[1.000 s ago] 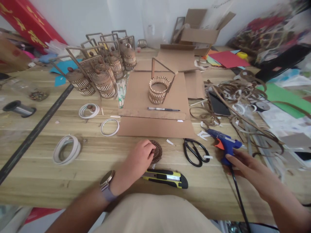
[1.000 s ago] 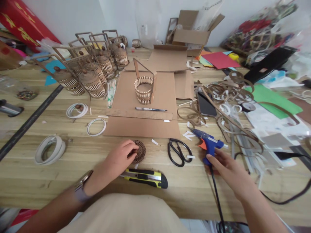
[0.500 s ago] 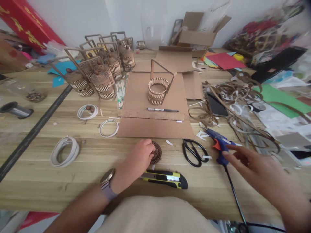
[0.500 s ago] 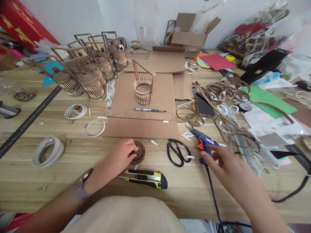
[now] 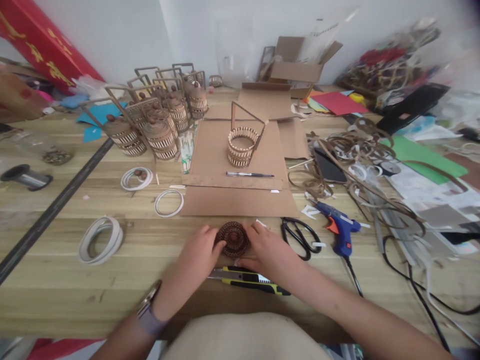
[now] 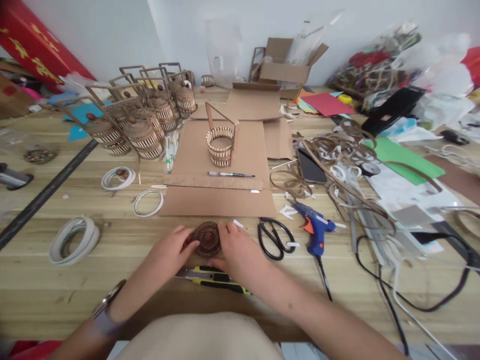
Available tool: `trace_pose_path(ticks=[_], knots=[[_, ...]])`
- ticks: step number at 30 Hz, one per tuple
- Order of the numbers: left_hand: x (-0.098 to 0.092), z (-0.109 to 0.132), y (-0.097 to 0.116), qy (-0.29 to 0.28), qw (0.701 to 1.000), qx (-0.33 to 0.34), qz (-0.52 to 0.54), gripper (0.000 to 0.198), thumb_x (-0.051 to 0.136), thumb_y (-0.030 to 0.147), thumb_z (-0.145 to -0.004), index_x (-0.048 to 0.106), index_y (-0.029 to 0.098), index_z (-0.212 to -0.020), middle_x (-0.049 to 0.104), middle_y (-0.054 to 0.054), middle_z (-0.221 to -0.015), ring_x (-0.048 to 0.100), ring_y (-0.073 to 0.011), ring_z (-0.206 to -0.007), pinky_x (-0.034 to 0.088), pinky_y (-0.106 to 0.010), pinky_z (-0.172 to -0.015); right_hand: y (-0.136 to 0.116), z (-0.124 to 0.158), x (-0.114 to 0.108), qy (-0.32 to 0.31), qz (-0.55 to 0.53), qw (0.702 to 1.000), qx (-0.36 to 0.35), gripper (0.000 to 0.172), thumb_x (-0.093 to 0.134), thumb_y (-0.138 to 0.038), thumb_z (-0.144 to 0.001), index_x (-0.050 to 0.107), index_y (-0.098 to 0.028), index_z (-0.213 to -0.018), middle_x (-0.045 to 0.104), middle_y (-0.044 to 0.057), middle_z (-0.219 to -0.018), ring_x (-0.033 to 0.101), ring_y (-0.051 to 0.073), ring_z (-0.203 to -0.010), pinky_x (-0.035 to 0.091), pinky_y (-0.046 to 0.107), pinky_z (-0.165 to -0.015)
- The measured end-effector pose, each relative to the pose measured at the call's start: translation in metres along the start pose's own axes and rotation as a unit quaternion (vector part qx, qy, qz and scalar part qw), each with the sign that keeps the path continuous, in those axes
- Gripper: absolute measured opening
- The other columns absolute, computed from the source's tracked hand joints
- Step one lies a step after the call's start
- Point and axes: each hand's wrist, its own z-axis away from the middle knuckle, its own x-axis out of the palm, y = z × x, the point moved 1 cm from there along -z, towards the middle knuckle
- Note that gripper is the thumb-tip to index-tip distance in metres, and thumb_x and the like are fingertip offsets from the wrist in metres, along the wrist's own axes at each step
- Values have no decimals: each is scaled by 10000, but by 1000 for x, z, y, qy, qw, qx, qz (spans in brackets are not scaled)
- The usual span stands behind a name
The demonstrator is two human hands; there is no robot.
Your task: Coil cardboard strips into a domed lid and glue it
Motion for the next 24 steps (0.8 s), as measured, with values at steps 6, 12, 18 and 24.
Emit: trace_pose_path(ticks=[6, 12, 18, 24], knots=[[-2, -5, 0, 33, 979, -15, 199, 216, 515, 298, -889, 609, 181, -1044, 676, -114, -1043, 664, -262, -954, 521, -426, -857, 12, 2, 7, 112, -131, 984, -38, 801, 821, -248, -709, 426, -202, -1405, 544, 139, -1183, 645, 297, -1052, 577, 449, -873], [-6, -8, 9, 70, 839, -96, 532, 332, 705, 376, -757, 530, 193, -972, 733, -52, -923, 698, -230, -940, 524, -364, -848, 15, 8, -13, 161, -313, 931, -94, 697, 721, -225, -795, 436, -264, -1430, 535, 115, -1266, 605, 237, -1117, 554, 428, -947], [-2, -11, 18, 40, 813, -97, 572, 358, 770, 334, -703, 613, 162, -976, 757, -77, -948, 701, -227, -916, 531, -355, -839, 19, -7, -18, 90, -572, 815, 10, 417, 674, -335, -847, 575, -239, -1240, 703, 80, -1160, 661, 213, -1074, 510, 427, -992], [1, -14, 19, 3, 798, -109, 593, 369, 802, 288, -649, 675, 145, -965, 768, -96, -987, 708, -239, -925, 539, -363, -853, 19, -10, -14, 63, -652, 755, 37, 460, 781, -330, -753, 601, -238, -1166, 742, 33, -980, 696, 184, -920, 535, 381, -909]])
